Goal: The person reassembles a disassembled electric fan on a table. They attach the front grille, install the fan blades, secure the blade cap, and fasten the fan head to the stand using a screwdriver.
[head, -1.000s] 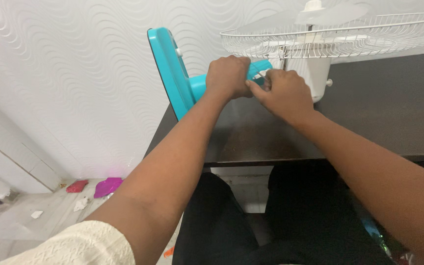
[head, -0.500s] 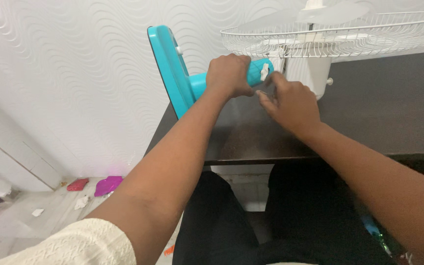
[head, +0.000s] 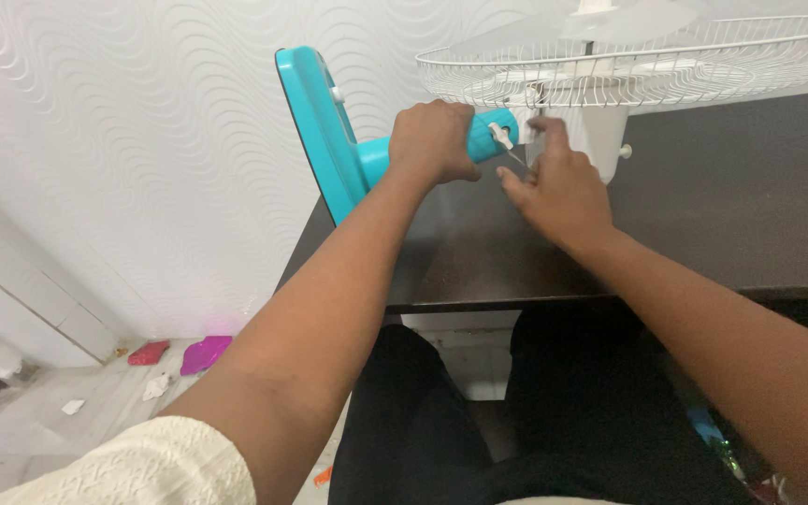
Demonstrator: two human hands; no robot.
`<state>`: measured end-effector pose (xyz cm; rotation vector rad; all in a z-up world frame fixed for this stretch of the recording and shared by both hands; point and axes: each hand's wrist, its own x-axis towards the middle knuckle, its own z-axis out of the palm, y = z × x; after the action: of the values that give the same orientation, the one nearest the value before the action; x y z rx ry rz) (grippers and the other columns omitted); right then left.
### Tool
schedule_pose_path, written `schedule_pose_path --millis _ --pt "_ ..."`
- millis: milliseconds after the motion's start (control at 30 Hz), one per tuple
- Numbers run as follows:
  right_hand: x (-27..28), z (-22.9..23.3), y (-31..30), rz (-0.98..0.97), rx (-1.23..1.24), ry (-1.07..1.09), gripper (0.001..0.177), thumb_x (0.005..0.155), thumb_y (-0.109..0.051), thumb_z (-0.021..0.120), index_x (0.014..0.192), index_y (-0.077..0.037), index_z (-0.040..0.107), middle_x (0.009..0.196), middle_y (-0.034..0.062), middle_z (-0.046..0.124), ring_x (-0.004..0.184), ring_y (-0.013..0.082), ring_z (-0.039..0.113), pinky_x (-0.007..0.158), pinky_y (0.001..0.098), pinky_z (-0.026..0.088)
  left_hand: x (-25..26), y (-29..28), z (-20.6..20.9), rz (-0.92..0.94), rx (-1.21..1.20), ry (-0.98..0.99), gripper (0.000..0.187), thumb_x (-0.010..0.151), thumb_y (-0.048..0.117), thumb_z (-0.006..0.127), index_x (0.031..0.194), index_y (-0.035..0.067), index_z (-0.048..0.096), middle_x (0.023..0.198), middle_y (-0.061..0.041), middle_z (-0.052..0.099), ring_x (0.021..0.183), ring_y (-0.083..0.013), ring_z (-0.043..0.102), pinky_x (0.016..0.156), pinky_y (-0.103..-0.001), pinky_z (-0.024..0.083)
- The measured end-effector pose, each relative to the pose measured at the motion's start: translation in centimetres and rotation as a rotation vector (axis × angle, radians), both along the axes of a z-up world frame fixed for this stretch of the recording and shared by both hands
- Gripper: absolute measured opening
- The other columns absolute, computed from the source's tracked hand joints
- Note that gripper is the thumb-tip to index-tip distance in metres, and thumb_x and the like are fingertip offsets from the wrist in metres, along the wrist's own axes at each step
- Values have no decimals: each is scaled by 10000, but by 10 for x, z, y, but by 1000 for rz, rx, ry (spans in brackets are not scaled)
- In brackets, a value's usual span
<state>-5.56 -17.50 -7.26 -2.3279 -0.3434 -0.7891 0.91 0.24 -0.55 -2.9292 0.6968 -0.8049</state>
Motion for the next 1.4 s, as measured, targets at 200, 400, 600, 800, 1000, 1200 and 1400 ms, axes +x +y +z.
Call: schedule_pose_path --millis 200,400,600,800,1000,1200,1400 --pt "-14 5 11 196 -211 -60 287 927 -345 750 1105 -133 675 667 93 675 624 267 697 639 430 550 1 -2 -1 -8 -1 -33 576 597 487 902 974 99 702 958 -149 734 892 -349 717 748 -484 578" --pt "-11 23 7 -86 -285 -146 619 884 -368 769 1379 -46 583 653 127 667 599 322 695 566 458 560 1 -3 4 6 11 5 631 554 502 911 1011 115 715 999 -141 735 916 -333 720 783 -470 583" --pt "1 30 -4 -86 -233 -38 450 907 -477 757 1088 -65 750 782 125 753 739 291 728 668 444 574 0 -4 7 17 22 25 577 570 459 897 1004 123 719 997 -125 740 922 -323 719 779 -466 581" --pt "5 24 -6 36 -238 -9 390 862 -396 775 1059 -61 750 806 138 748 736 292 738 675 432 576 -3 -3 5 7 21 5 627 568 500 907 1010 102 710 998 -139 735 933 -334 714 784 -471 575" --pt "16 22 -15 19 -362 -410 320 912 -268 741 1163 -69 743 864 108 758 719 282 729 621 422 552 6 -4 7 10 21 12 569 567 443 888 1003 120 717 1013 -140 739 927 -334 717 786 -471 578" --pt "49 20 -9 -98 -294 -446 254 992 -331 793 970 -82 749 708 79 724 590 237 670 603 409 524 17 -9 7 -8 8 -17 585 547 439 890 997 111 710 997 -154 735 896 -340 719 756 -471 582" --pt "64 11 15 127 795 233 280 942 -278 655 843 -17 647 652 65 684 502 122 562 452 311 405 16 -11 4 25 25 -1 524 561 432 879 951 120 723 947 -137 742 875 -326 725 746 -461 588"
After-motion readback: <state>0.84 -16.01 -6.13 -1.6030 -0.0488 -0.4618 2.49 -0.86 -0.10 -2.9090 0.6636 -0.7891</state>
